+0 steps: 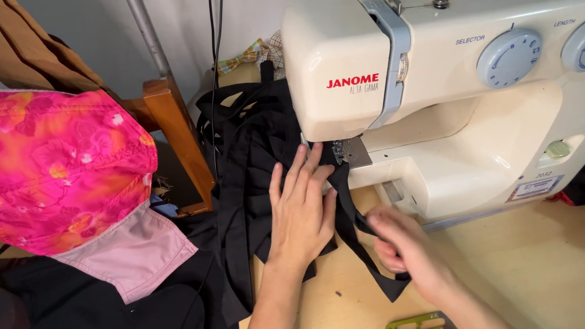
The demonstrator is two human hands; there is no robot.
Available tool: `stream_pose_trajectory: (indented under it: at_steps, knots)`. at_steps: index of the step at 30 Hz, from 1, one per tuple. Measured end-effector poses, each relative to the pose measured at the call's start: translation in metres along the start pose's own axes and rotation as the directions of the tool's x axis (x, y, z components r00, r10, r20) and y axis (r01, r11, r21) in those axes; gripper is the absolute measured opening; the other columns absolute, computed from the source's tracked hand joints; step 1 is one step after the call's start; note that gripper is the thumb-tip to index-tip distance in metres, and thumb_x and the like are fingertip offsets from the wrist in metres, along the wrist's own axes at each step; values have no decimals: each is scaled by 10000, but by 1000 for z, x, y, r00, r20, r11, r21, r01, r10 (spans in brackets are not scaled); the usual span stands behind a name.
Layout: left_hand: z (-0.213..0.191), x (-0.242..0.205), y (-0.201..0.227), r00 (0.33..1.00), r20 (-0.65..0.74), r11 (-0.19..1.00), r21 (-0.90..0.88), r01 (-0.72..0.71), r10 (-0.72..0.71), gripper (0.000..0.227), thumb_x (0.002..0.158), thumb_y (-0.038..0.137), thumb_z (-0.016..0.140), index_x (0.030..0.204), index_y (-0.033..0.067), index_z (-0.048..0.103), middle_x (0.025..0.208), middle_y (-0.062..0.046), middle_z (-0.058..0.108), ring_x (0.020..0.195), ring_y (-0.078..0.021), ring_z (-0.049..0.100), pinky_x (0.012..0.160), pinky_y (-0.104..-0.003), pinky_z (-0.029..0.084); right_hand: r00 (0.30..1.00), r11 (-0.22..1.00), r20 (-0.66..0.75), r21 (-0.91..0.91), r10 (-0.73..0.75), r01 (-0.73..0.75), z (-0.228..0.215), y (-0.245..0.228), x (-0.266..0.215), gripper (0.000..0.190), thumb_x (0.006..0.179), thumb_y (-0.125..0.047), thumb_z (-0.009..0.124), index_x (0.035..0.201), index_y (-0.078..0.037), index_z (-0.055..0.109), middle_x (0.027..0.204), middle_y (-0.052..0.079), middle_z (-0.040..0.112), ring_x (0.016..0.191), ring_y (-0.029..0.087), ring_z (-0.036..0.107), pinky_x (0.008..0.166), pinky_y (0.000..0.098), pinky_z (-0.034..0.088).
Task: Feeding long black fabric strips through a sewing machine and organizing the finished strips.
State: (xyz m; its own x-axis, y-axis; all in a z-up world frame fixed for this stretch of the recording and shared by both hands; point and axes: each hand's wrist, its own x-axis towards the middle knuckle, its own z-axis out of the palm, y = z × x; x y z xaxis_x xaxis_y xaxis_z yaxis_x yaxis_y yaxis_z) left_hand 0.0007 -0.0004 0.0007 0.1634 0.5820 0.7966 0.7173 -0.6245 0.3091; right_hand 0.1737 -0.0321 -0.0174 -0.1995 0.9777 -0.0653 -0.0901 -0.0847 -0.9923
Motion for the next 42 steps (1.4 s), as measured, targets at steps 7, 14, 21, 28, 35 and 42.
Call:
stream_pose_trajectory:
  at_steps: [7,14,21,28,35,42]
  knots:
    - [0,-1,1,999,42,999,39,18,-20,334,796,112,582,1121,79,511,1255,-92,477,1233,-232,394,1031,-459,196,604,290,74,-826,-793,483,27,-21,-16,216,738,-73,684,917,-15,579,739,103,568,589,175,555,507,275,437]
    - [-2,1,0,1000,-15,999,-41,-11,10,342,802,65,567,1135,26,499,1212,-101,505,1230,-250,442,1049,-421,247,457,258,35,-786,-889,562,21,-23,-19,249,811,39,604,1051,-24,585,761,75,567,594,154,549,538,267,447]
    - [-4,0,3,997,-70,998,-59,-31,27,354,782,38,601,1126,7,521,1163,-124,521,1056,-246,513,931,-356,349,653,498,-144,-771,-744,397,11,-23,-16,203,824,41,523,981,-40,623,706,78,600,490,137,517,460,264,405]
    - [-1,0,5,994,-103,998,-26,-50,48,404,760,17,636,1151,10,534,1184,-118,518,1018,-235,540,911,-336,374,511,230,50,-852,-858,470,14,-29,-14,294,728,-142,713,972,-20,603,755,91,581,579,202,550,522,289,441]
    - [-1,1,8,995,-103,1000,-15,17,-19,422,718,10,604,1133,42,536,1239,-169,476,1086,-314,480,930,-397,346,594,301,-19,-875,-804,379,10,-28,-14,212,778,-26,652,986,-67,650,644,69,494,480,183,482,470,310,407]
    - [-1,1,2,996,-90,999,-24,26,-28,403,753,37,609,1147,109,567,1213,-171,478,1071,-313,484,964,-401,328,506,179,45,-905,-862,385,4,-30,-8,222,783,10,625,999,-40,621,819,69,563,703,197,538,605,309,441]
